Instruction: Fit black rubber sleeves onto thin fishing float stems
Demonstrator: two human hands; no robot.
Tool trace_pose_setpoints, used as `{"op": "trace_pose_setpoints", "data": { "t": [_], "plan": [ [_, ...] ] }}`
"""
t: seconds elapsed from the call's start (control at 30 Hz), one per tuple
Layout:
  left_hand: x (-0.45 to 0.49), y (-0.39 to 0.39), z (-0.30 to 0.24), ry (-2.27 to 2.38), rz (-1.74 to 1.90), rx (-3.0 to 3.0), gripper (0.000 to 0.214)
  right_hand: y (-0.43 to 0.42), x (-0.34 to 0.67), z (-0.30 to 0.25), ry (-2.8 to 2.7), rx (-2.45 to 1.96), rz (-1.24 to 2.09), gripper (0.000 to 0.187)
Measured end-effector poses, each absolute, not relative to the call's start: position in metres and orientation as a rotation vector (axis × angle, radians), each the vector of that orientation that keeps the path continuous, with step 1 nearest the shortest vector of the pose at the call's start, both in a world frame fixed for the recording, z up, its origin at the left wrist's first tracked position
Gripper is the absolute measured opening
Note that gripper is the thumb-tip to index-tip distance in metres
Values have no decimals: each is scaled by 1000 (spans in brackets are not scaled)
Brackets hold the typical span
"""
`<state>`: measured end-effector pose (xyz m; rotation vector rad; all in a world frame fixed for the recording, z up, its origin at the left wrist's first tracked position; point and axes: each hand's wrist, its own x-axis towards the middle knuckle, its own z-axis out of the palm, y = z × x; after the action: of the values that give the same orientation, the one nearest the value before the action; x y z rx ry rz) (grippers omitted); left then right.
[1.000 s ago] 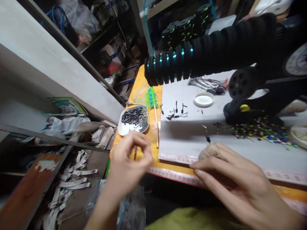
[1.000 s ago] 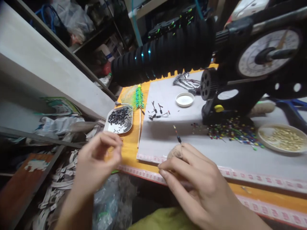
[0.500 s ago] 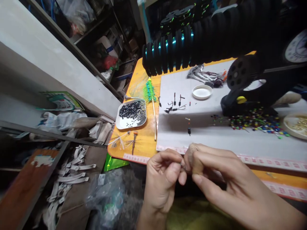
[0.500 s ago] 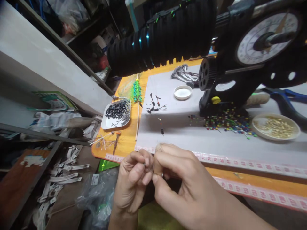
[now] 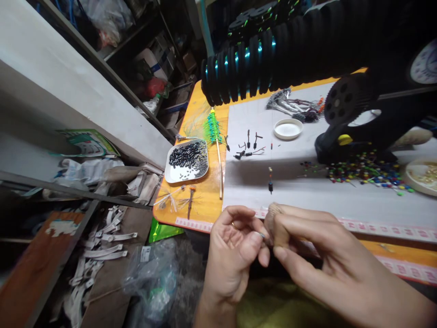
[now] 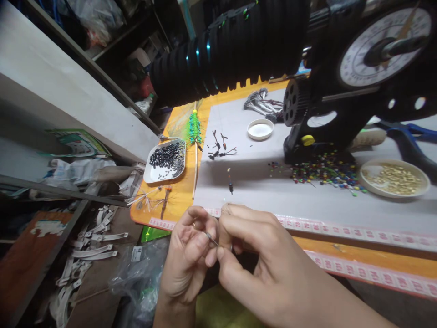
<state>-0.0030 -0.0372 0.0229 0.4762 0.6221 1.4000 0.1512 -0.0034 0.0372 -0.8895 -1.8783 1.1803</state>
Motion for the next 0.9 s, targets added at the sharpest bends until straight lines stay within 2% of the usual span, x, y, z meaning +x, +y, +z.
{"op": "trace_pose_setpoints", "data": {
  "t": [0.37,0.57,0.77,0.9],
  "plan": [
    [-3,-36,25,623,1398,466,23,2,153,45,-1990,-747,1263,22],
    [0,-40,21,710,1443,590,28,2,155,41,-2005,-792,1254,26],
    [-5,-48,20,1077,1706,1115,44,2,163,37,-2001,-822,1306,16],
    [-25,-43,19,1054,1624,1776,45,4,166,39,-1990,-814,1320,19]
  ]
}}
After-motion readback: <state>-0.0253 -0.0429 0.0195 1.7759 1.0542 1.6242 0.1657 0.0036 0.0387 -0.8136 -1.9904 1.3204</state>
